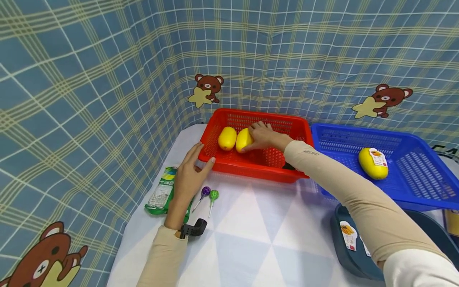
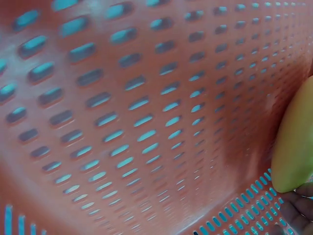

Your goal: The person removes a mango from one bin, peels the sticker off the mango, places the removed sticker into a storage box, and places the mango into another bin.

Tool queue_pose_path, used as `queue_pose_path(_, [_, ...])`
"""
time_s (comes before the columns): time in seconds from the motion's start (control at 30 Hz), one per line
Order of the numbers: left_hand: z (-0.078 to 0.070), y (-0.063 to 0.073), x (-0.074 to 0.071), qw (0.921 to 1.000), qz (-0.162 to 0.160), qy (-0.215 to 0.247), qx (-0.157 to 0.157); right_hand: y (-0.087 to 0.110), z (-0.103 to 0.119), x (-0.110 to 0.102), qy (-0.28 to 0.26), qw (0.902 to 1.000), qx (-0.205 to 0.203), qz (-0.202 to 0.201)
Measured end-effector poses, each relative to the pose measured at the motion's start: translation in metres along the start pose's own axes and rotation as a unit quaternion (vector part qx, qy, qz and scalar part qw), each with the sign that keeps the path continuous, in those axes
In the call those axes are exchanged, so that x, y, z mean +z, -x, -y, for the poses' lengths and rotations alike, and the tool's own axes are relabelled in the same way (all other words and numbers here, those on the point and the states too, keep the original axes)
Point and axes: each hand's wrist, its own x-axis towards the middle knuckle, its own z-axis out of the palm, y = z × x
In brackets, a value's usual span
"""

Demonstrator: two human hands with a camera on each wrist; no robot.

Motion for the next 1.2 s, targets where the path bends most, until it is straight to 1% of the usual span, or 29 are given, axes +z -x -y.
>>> queue_pose_path(0.1, [-0.006, 0.001, 0.001, 1.0000, 0.003, 0.001, 0.004, 0.006, -0.004, -0.004, -0.006, 1.0000, 0.000, 0.004])
queue_pose_path(0.3, [-0.014, -0.002, 0.001, 0.9999, -0.001, 0.008, 0.014, 0.017, -0.009, -0.018, 0.017, 0.9998, 0.000, -0.006])
queue_pose_path(0.43, [-0.014, -0.003, 0.001, 0.9997, -0.004, 0.015, 0.017, 0.027, -0.010, -0.029, 0.018, 0.9998, -0.011, -0.004])
queue_pose_path(0.53, [-0.013, -0.003, 0.001, 0.9997, -0.002, 0.020, 0.012, 0.035, -0.012, -0.036, 0.019, 0.9996, -0.019, -0.001])
queue_pose_path(0.73, [-0.011, -0.001, 0.002, 0.9995, 0.006, 0.029, 0.004, 0.056, -0.018, -0.053, 0.021, 0.9994, -0.019, -0.018])
queue_pose_path(0.87, [-0.010, 0.001, 0.002, 0.9993, 0.004, 0.036, 0.003, 0.077, -0.019, -0.068, -0.008, 0.9987, -0.016, -0.048])
queue_pose_path(0.97, [-0.009, 0.001, 0.001, 0.9992, 0.003, 0.039, 0.002, 0.095, -0.020, -0.077, -0.034, 0.9964, -0.019, -0.075])
queue_pose_path(1.1, [-0.007, 0.003, 0.001, 0.9994, 0.004, 0.035, -0.004, 0.124, -0.023, -0.083, -0.045, 0.9925, -0.026, -0.111])
queue_pose_path(1.2, [-0.008, 0.004, 0.001, 0.9994, 0.002, 0.034, -0.002, 0.148, -0.026, -0.084, -0.050, 0.9897, -0.026, -0.132])
